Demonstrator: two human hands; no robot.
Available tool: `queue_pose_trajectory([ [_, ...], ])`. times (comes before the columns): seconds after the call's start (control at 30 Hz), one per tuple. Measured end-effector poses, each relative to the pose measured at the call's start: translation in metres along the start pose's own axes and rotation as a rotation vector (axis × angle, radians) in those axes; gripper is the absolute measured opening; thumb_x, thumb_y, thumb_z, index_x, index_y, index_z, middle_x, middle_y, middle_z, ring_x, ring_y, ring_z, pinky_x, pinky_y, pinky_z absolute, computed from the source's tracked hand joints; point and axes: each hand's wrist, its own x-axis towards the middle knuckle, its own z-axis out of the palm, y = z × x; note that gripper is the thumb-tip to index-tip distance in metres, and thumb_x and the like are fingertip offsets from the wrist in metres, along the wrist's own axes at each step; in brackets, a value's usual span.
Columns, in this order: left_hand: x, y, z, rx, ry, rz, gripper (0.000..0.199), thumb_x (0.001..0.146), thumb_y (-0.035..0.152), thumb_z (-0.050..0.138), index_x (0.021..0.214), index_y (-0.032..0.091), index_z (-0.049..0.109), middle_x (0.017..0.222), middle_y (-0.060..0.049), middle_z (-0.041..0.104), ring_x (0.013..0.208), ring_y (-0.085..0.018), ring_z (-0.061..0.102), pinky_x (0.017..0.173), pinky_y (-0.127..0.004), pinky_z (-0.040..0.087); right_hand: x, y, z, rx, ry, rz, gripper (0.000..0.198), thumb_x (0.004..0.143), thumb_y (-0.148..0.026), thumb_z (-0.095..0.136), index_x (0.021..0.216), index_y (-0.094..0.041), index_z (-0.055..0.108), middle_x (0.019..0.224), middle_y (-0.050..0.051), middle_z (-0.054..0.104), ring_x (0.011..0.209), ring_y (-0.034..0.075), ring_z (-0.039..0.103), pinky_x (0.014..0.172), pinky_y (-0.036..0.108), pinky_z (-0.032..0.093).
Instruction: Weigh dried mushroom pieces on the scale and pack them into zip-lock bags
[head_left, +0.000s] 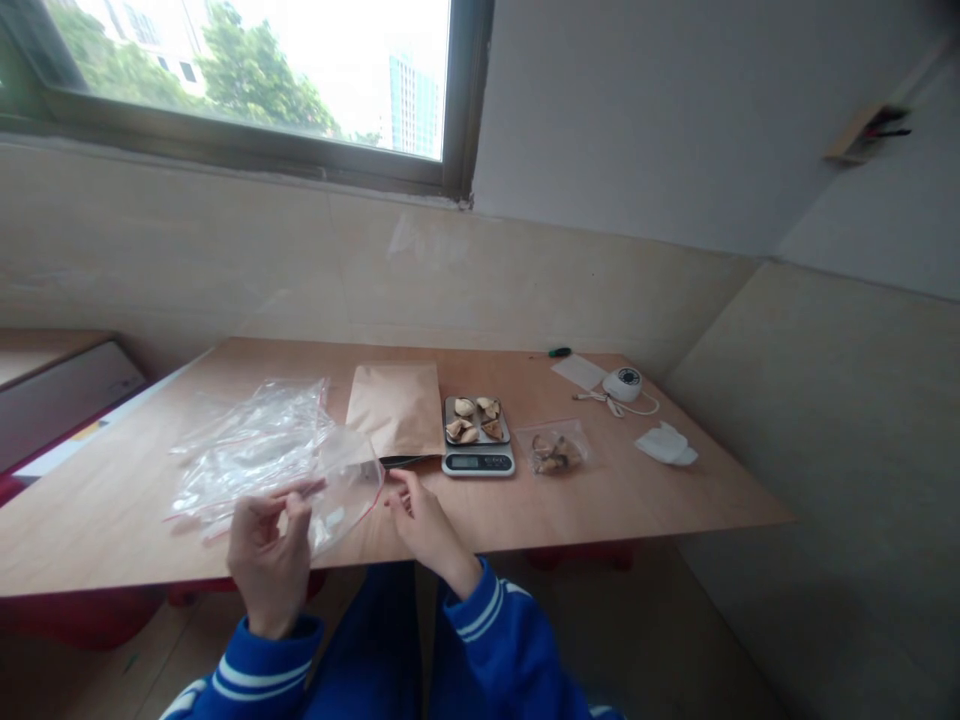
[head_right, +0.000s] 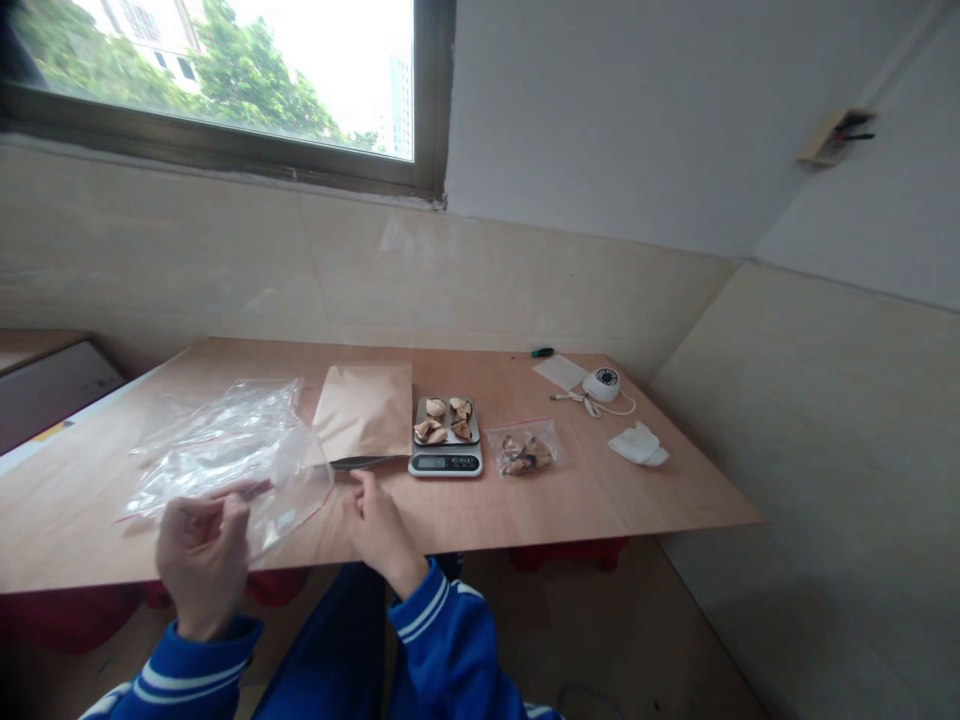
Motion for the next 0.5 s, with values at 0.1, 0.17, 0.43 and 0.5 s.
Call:
queue_pose_trajectory([
  [0.1, 0.02, -0.012, -0.004, 0.003, 0.114, 0.039, 0.017, 0.073, 0.021, 0.058, 0.081, 0.02, 0.043, 0.072, 0.002, 0.057, 0.067, -0.014, 0.06, 0.063, -0.029, 0.049, 0.026, 0.007, 0.014, 0.197, 0.027, 0.151, 0.04, 0.084, -0.024, 0.049, 0.123, -0.018, 0.042, 0.079, 0.001, 0.066, 0.056, 0.011, 0.059, 0.052, 0.022, 0.047],
  [0.17, 0.032, -0.02, -0.008, 0.094, 0.098, 0.087, 0.026, 0.073, 0.018, 0.056, 0.097, 0.019, 0.047, 0.071, 0.004, 0.052, 0.062, -0.012, 0.055, 0.057, -0.025, 0.044, 0.037, 0.008, 0.016, 0.371, 0.052, 0.256, 0.037, 0.083, -0.021, 0.046, 0.12, -0.017, 0.041, 0.073, -0.001, 0.066, 0.046, 0.009, 0.056, 0.044, 0.02, 0.044],
  [0.43, 0.06, -0.025, 0.001, 0.733, -0.441, 0.217, 0.035, 0.089, 0.028, 0.034, 0.111, 0.025, 0.061, 0.093, -0.005, 0.05, 0.059, -0.011, 0.049, 0.049, -0.021, 0.036, 0.027, 0.001, -0.001, 0.564, 0.105, 0.374, 0.029, 0.077, -0.02, 0.049, 0.106, -0.015, 0.046, 0.066, 0.001, 0.069, 0.044, 0.01, 0.055, 0.043, 0.02, 0.041],
  [0.5, 0.06, -0.025, 0.011, 0.788, -0.602, 0.194, 0.039, 0.089, 0.04, 0.035, 0.122, 0.03, 0.054, 0.103, -0.006, 0.049, 0.055, -0.009, 0.05, 0.045, -0.021, 0.034, 0.025, -0.003, 0.0, 0.63, 0.06, 0.362, 0.042, 0.075, -0.021, 0.051, 0.116, -0.014, 0.043, 0.072, 0.003, 0.07, 0.048, 0.011, 0.057, 0.046, 0.021, 0.042],
])
